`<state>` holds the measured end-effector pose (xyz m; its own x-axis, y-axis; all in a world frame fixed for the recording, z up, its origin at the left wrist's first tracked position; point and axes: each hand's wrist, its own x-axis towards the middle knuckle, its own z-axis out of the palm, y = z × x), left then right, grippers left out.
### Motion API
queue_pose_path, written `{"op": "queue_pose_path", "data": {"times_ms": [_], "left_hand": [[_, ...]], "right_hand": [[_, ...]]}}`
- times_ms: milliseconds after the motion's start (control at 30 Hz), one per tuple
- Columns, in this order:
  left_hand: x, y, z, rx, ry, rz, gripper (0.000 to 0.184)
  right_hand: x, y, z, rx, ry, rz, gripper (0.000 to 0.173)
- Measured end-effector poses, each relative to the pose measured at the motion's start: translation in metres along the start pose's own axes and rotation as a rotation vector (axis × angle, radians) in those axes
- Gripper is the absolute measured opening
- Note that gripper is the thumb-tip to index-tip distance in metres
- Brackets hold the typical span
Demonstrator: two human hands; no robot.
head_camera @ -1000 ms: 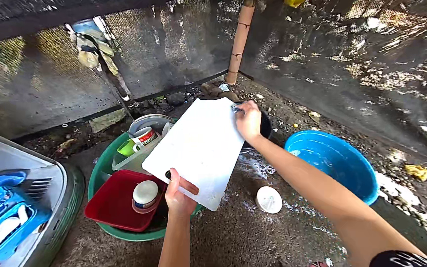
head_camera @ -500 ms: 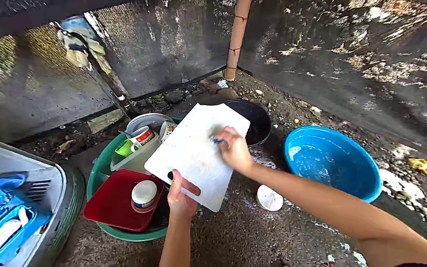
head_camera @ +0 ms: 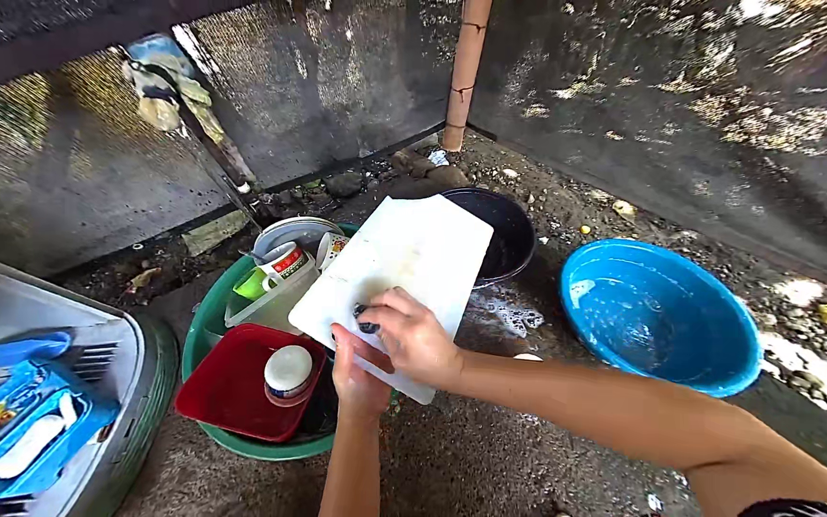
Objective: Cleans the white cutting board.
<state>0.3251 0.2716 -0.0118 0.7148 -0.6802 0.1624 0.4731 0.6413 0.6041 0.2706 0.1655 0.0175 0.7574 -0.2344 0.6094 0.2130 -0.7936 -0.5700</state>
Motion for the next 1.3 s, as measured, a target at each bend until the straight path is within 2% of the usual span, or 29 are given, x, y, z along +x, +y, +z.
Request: {"op": "queue_pose_path", "data": {"times_ms": [100, 200, 267, 333, 433, 500, 567, 600, 700, 767, 900, 933, 1000, 1067, 1133, 1200, 1233, 1300], "left_hand": [[-0.002, -0.001, 0.002, 0.034, 0.004, -0.039, 0.063], [-0.006, -0.001, 0.008, 0.034, -0.008, -0.089, 0.058], [-0.008, -0.004, 0.011, -0.011, -0.023, -0.107, 0.059], [-0.007, -0.002, 0.011, 0.001, -0.032, -0.094, 0.065], [-0.001, -0.001, 0.002, 0.062, -0.042, -0.06, 0.076], [0.0, -0.003, 0.0, 0.089, -0.004, -0.047, 0.076], [-0.004, -0.001, 0.003, 0.115, -0.019, -0.079, 0.082], [-0.007, 0.0, 0.006, 0.12, -0.032, -0.097, 0.082], [-0.014, 0.001, 0.014, 0.112, -0.055, -0.142, 0.081], [-0.015, -0.001, 0.017, 0.124, -0.059, -0.153, 0.083], [-0.007, -0.003, 0.012, 0.113, -0.013, -0.1, 0.081], [-0.005, -0.002, 0.008, 0.098, 0.007, -0.092, 0.08], [-0.003, 0.003, 0.005, 0.082, 0.012, -0.083, 0.079], [-0.004, 0.011, 0.003, 0.072, 0.005, -0.073, 0.073], [-0.005, 0.019, 0.004, 0.038, -0.017, -0.051, 0.071], [-0.005, 0.022, 0.006, 0.007, -0.053, -0.039, 0.069], [-0.005, 0.022, 0.006, 0.011, -0.059, -0.035, 0.069], [-0.004, 0.021, 0.006, 0.04, -0.016, -0.014, 0.067]], "right_hand": [[0.017, 0.033, -0.015, -0.124, 0.025, -0.04, 0.024], [0.054, 0.086, -0.041, -0.272, 0.194, 0.219, 0.027], [0.071, 0.097, -0.048, -0.303, 0.285, 0.352, 0.023], [0.065, 0.071, -0.037, -0.276, 0.269, 0.307, 0.022], [0.031, 0.009, -0.002, -0.148, 0.1, 0.11, 0.022], [0.018, -0.01, 0.008, -0.075, -0.026, 0.0, 0.02], [0.031, 0.009, -0.003, -0.119, -0.04, -0.046, 0.021], [0.044, 0.028, -0.014, -0.183, 0.005, -0.012, 0.022], [0.087, 0.079, -0.048, -0.294, 0.211, 0.297, 0.022], [0.092, 0.075, -0.048, -0.303, 0.3, 0.383, 0.02], [0.039, -0.004, 0.001, -0.141, 0.101, 0.192, 0.022], [0.03, -0.011, 0.008, -0.105, 0.027, 0.12, 0.02], [0.035, 0.005, 0.002, -0.134, -0.03, 0.021, 0.021], [0.053, 0.051, -0.023, -0.267, 0.064, 0.117, 0.022], [0.073, 0.1, -0.061, -0.368, 0.167, 0.388, 0.026], [0.078, 0.135, -0.083, -0.429, 0.283, 0.58, 0.026], [0.073, 0.138, -0.082, -0.432, 0.314, 0.617, 0.025], [0.053, 0.106, -0.056, -0.366, 0.301, 0.54, 0.026]]}}
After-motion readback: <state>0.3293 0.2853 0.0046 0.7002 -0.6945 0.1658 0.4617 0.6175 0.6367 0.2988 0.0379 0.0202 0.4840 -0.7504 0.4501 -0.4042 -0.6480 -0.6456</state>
